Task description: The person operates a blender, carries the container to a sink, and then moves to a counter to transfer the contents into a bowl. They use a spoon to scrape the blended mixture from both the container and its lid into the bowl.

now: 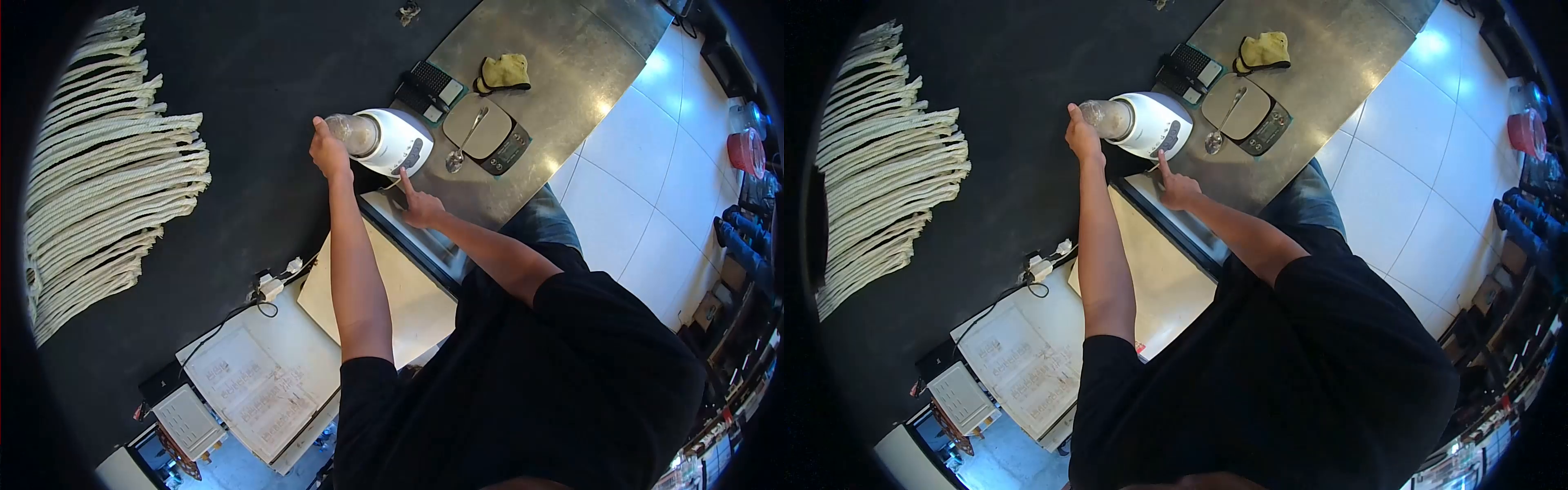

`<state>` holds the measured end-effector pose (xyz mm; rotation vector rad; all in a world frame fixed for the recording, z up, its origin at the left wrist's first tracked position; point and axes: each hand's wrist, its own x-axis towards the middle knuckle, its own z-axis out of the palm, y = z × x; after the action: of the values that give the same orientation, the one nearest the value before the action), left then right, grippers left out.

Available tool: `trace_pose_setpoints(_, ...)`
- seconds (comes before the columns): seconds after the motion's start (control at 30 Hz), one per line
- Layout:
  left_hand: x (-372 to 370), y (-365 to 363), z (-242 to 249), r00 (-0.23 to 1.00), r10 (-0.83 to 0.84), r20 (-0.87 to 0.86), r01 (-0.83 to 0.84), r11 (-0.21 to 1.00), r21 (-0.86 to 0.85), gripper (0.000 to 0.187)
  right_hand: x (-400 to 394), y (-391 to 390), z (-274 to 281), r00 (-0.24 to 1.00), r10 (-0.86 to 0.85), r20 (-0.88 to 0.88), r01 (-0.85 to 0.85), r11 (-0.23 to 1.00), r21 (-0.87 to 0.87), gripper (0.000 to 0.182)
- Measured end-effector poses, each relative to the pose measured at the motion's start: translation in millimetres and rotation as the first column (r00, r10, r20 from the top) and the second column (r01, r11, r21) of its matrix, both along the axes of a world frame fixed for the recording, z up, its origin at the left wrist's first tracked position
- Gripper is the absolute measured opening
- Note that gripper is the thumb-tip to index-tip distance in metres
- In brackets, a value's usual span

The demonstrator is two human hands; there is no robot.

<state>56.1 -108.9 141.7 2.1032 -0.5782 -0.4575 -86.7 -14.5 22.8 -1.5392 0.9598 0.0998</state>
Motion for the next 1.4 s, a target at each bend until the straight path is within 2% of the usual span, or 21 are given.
trace_pose_setpoints(0.4, 2, 0, -2, 0.999, -0.014, -0.038, 0.013, 1.0, -0.02, 0.066, -8, -4, 5, 0.993, 0.081, -0.082, -0.085, 0.996, -0.038, 0.106)
trace_pose_setpoints(0.47, 5, -1, -5, 1.0, -0.006, -0.018, 0.006, 1.0, -0.017, 0.066, -5, -4, 5, 0.994, 0.053, -0.092, -0.061, 0.994, -0.089, 0.104)
trace_pose_setpoints(0.8, 3, -1, -3, 1.0, -0.006, -0.007, 0.006, 1.0, -0.017, 0.064, -1, -1, 10, 0.995, 0.05, -0.081, -0.054, 0.997, -0.051, 0.102)
trace_pose_setpoints(0.9, 4, -1, -3, 1.0, -0.025, -0.018, 0.025, 1.0, -0.013, 0.064, 6, 0, 0, 0.995, 0.052, -0.083, -0.06, 0.993, -0.099, 0.103)
trace_pose_setpoints(0.97, 3, 0, -2, 1.0, -0.005, -0.014, 0.005, 1.0, 0.005, 0.064, 9, 4, -5, 0.998, -0.008, -0.055, 0.002, 0.994, -0.105, 0.105)
trace_pose_setpoints(1.1, 3, 0, -1, 1.0, -0.001, -0.018, 0.001, 1.0, 0.028, 0.064, -8, 0, 0, 0.998, 0.014, -0.058, -0.023, 0.988, -0.154, 0.104)
trace_pose_setpoints(1.17, 5, -1, -2, 1.0, 0.0, -0.001, 0.0, 1.0, 0.025, 0.064, -12, 3, -1, 0.996, -0.043, -0.073, 0.03, 0.984, -0.175, 0.103)
trace_pose_setpoints(1.3, 7, -1, -5, 1.0, -0.007, 0.007, 0.007, 1.0, 0.024, 0.065, -12, 5, -5, 0.993, -0.099, -0.071, 0.087, 0.984, -0.155, 0.104)
trace_pose_setpoints(1.4, 6, -1, -5, 1.0, -0.003, -0.001, 0.003, 1.0, 0.028, 0.065, -12, 2, -3, 0.996, -0.07, -0.049, 0.062, 0.988, -0.14, 0.105)
